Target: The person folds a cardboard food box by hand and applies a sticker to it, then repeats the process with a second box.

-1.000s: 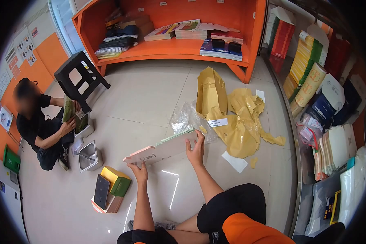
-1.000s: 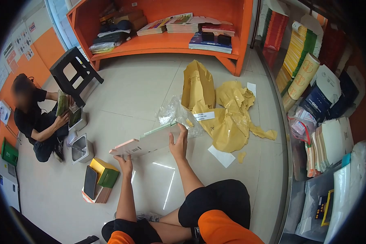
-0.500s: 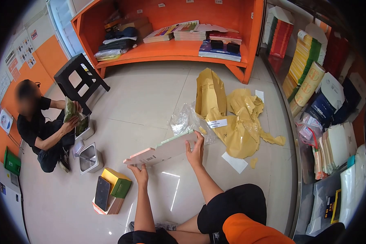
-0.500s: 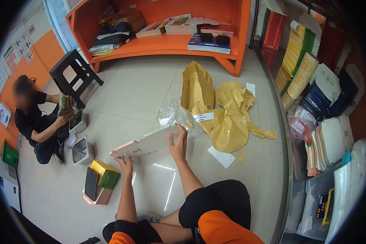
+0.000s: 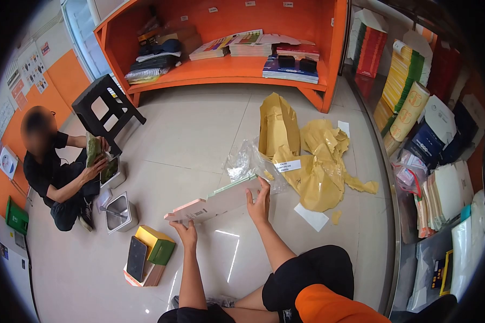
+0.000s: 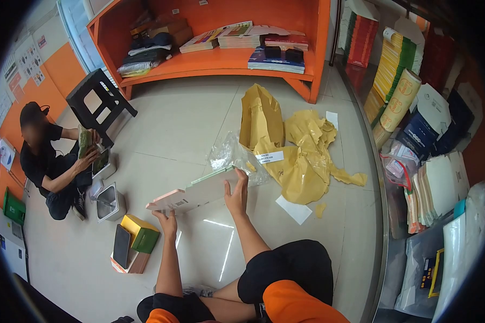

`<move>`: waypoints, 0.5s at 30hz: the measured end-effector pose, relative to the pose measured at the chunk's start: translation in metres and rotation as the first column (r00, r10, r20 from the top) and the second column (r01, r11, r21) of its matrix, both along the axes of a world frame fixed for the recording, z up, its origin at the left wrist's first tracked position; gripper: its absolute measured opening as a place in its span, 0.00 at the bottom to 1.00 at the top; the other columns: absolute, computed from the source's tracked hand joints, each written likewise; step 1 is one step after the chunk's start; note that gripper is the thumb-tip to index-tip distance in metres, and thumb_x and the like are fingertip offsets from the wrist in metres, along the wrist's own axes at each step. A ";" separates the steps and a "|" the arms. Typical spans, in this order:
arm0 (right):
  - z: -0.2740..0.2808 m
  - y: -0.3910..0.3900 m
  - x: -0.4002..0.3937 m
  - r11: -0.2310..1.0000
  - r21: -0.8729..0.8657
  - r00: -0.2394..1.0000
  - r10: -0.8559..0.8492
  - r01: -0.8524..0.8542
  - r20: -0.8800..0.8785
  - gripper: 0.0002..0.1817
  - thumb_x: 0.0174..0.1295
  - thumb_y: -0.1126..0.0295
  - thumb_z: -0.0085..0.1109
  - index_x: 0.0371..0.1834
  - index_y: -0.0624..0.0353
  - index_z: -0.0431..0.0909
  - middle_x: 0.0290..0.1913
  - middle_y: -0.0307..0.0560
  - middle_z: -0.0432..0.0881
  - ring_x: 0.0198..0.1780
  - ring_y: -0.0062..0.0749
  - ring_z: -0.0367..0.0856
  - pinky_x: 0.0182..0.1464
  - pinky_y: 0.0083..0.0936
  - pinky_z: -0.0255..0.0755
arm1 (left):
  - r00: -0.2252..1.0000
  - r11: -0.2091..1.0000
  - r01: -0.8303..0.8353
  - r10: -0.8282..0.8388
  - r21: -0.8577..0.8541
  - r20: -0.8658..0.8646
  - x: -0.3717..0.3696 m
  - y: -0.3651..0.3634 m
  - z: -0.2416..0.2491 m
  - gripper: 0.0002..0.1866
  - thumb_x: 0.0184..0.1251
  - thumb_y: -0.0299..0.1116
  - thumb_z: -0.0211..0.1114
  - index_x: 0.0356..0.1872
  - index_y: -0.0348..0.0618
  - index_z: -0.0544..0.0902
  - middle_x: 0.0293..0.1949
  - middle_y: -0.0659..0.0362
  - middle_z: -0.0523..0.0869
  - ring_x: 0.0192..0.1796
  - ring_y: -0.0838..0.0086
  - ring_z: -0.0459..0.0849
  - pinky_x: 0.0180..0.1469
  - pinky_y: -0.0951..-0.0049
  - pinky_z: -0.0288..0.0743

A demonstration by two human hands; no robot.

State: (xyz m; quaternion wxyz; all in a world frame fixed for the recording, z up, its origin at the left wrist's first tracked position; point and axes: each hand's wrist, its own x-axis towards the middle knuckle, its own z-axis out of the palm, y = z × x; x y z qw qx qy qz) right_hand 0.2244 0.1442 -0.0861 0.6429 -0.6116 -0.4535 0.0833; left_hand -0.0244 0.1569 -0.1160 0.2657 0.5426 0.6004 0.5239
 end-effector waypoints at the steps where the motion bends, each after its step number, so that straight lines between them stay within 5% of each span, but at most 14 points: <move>1: 0.001 -0.001 0.000 1.000 0.002 1.000 -0.001 0.001 0.007 0.30 0.60 0.75 0.61 0.64 0.61 0.58 0.61 0.58 0.67 0.65 0.54 0.65 0.66 0.43 0.61 | 1.000 1.000 0.003 -0.003 -0.004 0.009 0.001 0.000 0.001 0.30 0.60 0.19 0.59 0.60 0.32 0.53 0.59 0.40 0.62 0.66 0.52 0.64 0.68 0.61 0.56; 8: 0.005 -0.002 0.000 1.000 -0.008 1.000 0.008 -0.008 0.001 0.30 0.60 0.74 0.61 0.64 0.61 0.59 0.61 0.58 0.67 0.65 0.54 0.64 0.66 0.42 0.61 | 1.000 1.000 0.001 -0.001 -0.013 0.000 0.002 -0.002 0.007 0.30 0.60 0.19 0.58 0.60 0.33 0.53 0.60 0.40 0.62 0.67 0.51 0.63 0.68 0.60 0.56; 11: -0.003 0.000 0.003 1.000 -0.018 0.999 -0.005 0.006 0.045 0.33 0.60 0.73 0.63 0.66 0.56 0.57 0.65 0.54 0.64 0.65 0.50 0.66 0.58 0.41 0.72 | 1.000 0.999 -0.013 0.013 -0.035 -0.011 0.003 -0.002 0.007 0.31 0.60 0.19 0.58 0.61 0.33 0.52 0.61 0.40 0.61 0.68 0.52 0.62 0.69 0.61 0.55; 15: -0.005 0.001 0.003 0.999 -0.039 1.000 -0.003 0.004 0.027 0.33 0.59 0.73 0.64 0.65 0.57 0.57 0.64 0.55 0.64 0.65 0.50 0.66 0.57 0.42 0.72 | 1.000 0.999 0.010 -0.010 -0.039 0.000 -0.002 0.001 -0.001 0.32 0.60 0.18 0.58 0.62 0.34 0.51 0.64 0.41 0.59 0.69 0.53 0.60 0.70 0.63 0.52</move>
